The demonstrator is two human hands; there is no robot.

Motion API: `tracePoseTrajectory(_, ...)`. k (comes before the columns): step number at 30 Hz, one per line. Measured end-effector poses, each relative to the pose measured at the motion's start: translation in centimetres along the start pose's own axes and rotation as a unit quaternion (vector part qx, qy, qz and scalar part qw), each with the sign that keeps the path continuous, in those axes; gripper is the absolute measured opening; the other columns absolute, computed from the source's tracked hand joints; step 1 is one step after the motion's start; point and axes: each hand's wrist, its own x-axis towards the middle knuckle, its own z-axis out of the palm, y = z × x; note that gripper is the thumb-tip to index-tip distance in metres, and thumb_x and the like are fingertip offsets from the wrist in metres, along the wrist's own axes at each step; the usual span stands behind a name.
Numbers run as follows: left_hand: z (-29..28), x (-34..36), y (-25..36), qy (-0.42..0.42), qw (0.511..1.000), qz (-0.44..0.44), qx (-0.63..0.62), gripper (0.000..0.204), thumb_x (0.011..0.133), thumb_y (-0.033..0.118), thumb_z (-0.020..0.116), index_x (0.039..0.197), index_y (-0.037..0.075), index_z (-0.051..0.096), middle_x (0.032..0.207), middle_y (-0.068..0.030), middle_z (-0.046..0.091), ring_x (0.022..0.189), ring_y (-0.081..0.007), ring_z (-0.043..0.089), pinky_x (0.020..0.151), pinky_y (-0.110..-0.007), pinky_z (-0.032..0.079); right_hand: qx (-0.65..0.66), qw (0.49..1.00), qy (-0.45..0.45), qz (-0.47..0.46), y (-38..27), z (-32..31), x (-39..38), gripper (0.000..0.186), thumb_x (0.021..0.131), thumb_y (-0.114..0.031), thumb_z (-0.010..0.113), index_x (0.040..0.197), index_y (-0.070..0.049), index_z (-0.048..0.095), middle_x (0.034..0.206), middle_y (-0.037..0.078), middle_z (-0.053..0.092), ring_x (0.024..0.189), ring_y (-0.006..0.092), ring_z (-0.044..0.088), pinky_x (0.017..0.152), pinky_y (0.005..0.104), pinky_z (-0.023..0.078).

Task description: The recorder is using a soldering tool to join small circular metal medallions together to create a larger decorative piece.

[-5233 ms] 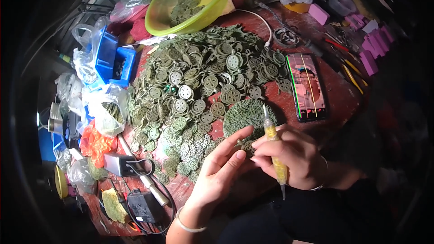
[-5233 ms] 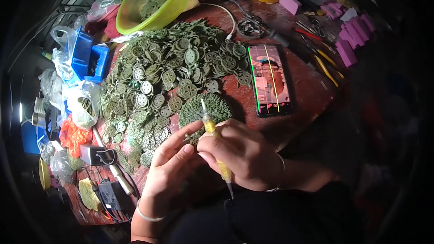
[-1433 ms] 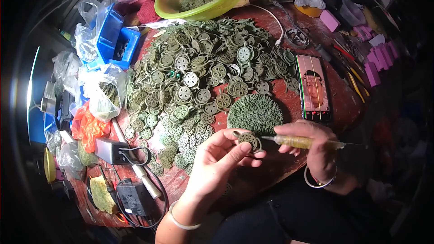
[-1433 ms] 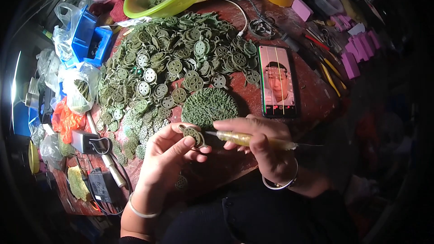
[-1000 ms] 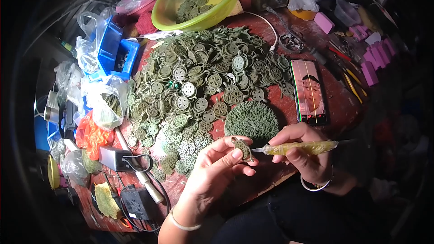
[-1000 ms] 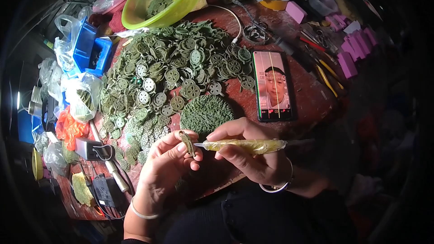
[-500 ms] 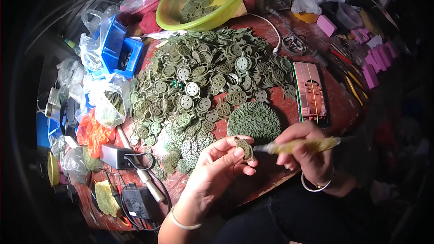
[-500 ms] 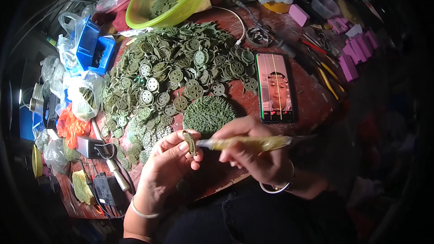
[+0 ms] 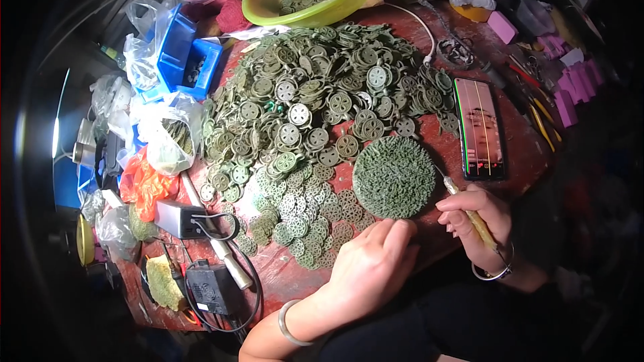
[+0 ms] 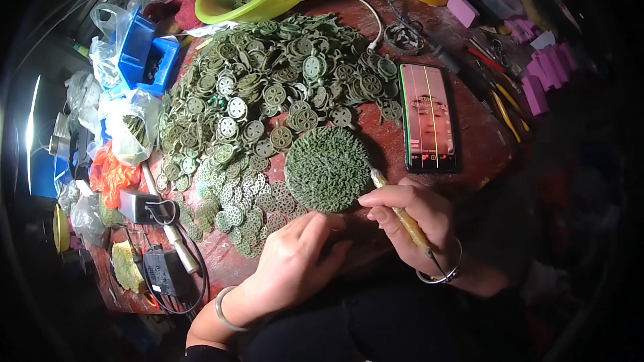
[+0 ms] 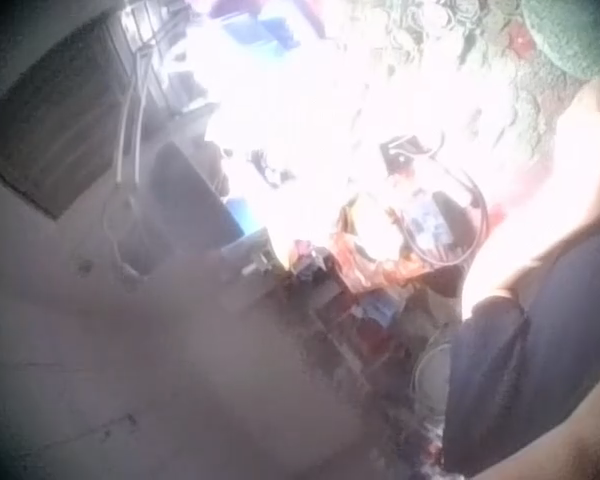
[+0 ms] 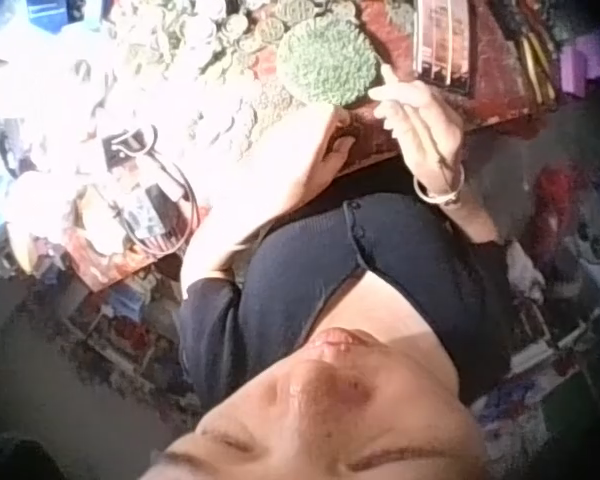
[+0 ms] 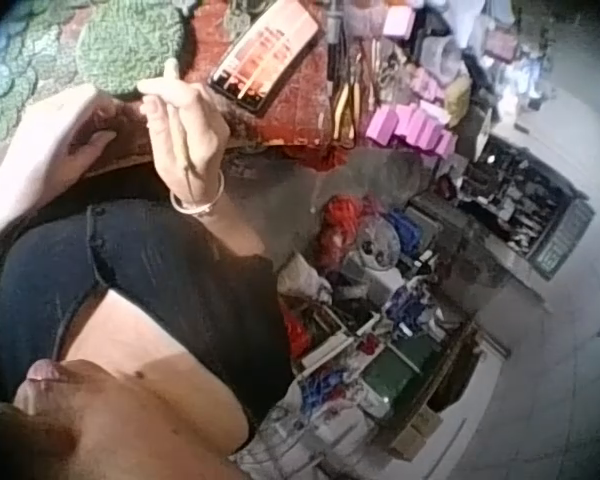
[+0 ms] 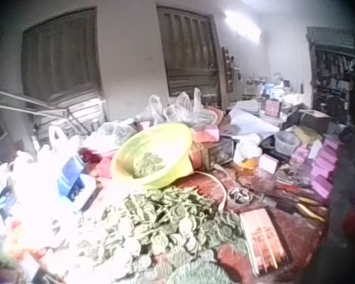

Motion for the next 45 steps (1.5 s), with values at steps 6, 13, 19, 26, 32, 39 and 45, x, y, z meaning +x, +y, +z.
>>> tracePoseTrajectory(6,0.1,-0.1,0.1,0.005,0.997,0.021,0.072,0.024,0.08,0.01,0.073,0.098,0.004,0.058,0.086,-0.0098,0.055,0.077,-0.0286,0.061,0.062,-0.038,0.052,-0.012,1.0,-0.012,-0.012,-0.4,0.1,1.1,0.02,0.087,0.004,0.066,0.106,-0.001,0.065,0.08,0.009,0.065,0.063,0.018,0.061,0.057,0.0288,0.048)
tracePoseTrajectory(13,0.1,-0.5,0.2,-0.014,0.995,0.026,0.1,0.018,0.081,0.012,0.072,0.092,0.005,0.06,0.084,-0.0093,0.054,0.075,-0.0279,0.061,0.061,-0.038,0.052,-0.127,0.969,-0.081,-0.194,-0.4,1.6,9.3,0.021,0.084,0.003,0.067,0.103,-0.004,0.064,0.083,0.012,0.064,0.073,0.0281,0.063,0.063,0.0356,0.05)
tracePoseTrajectory(19,-3.5,0.7,-0.9,0.046,0.985,-0.122,-0.116,0.01,0.083,0.006,0.073,0.086,0.001,0.064,0.076,-0.0044,0.06,0.067,-0.0113,0.056,0.059,-0.025,0.044,-0.201,0.924,-0.209,-0.25,3.4,5.7,14.0,0.027,0.073,-0.005,0.077,0.093,-0.004,0.059,0.088,0.01,0.061,0.084,0.0292,0.06,0.076,0.0398,0.05)
tracePoseTrajectory(26,-6.4,-0.1,-4.7,0.349,0.758,-0.237,-0.497,0.013,0.095,0.017,0.065,0.095,0.004,0.064,0.08,0.0022,0.058,0.061,-0.0008,0.043,0.051,-0.015,0.034,-0.081,0.95,-0.267,-0.138,2.0,5.8,15.4,0.017,0.075,-0.002,0.073,0.085,-0.004,0.059,0.08,0.011,0.063,0.076,0.0251,0.065,0.067,0.0361,0.052)
tracePoseTrajectory(32,-6.4,0.5,-2.8,0.131,0.791,-0.257,-0.54,0.023,0.099,0.024,0.06,0.11,0.004,0.065,0.084,0.0052,0.061,0.058,0.0007,0.042,0.051,-0.014,0.031,0.187,0.923,-0.335,-0.018,-1.5,3.8,13.3,0.016,0.081,0.0,0.075,0.088,-0.003,0.061,0.085,0.001,0.065,0.082,0.008,0.061,0.076,0.0245,0.05)
tracePoseTrajectory(39,-7.1,-0.4,-3.9,0.002,0.78,-0.287,-0.557,0.041,0.096,0.031,0.063,0.122,-0.001,0.058,0.096,-0.0079,0.067,0.065,-0.0058,0.058,0.049,-0.018,0.042,0.24,0.913,-0.323,-0.058,-1.6,4.1,12.5,0.016,0.082,0.002,0.074,0.089,-0.002,0.06,0.086,0.001,0.064,0.082,0.0069,0.061,0.075,0.023,0.05)
tracePoseTrajectory(45,-7.2,-0.4,-4.2,-0.057,0.747,-0.188,-0.635,0.033,0.099,0.033,0.058,0.109,0.002,0.065,0.082,-0.0118,0.069,0.046,-0.0056,0.041,0.042,-0.019,0.031,0.345,0.872,-0.348,0.013,-1.7,4.0,12.4,0.016,0.084,0.002,0.073,0.091,-0.002,0.059,0.087,0.001,0.062,0.082,0.0068,0.06,0.074,0.0232,0.05)
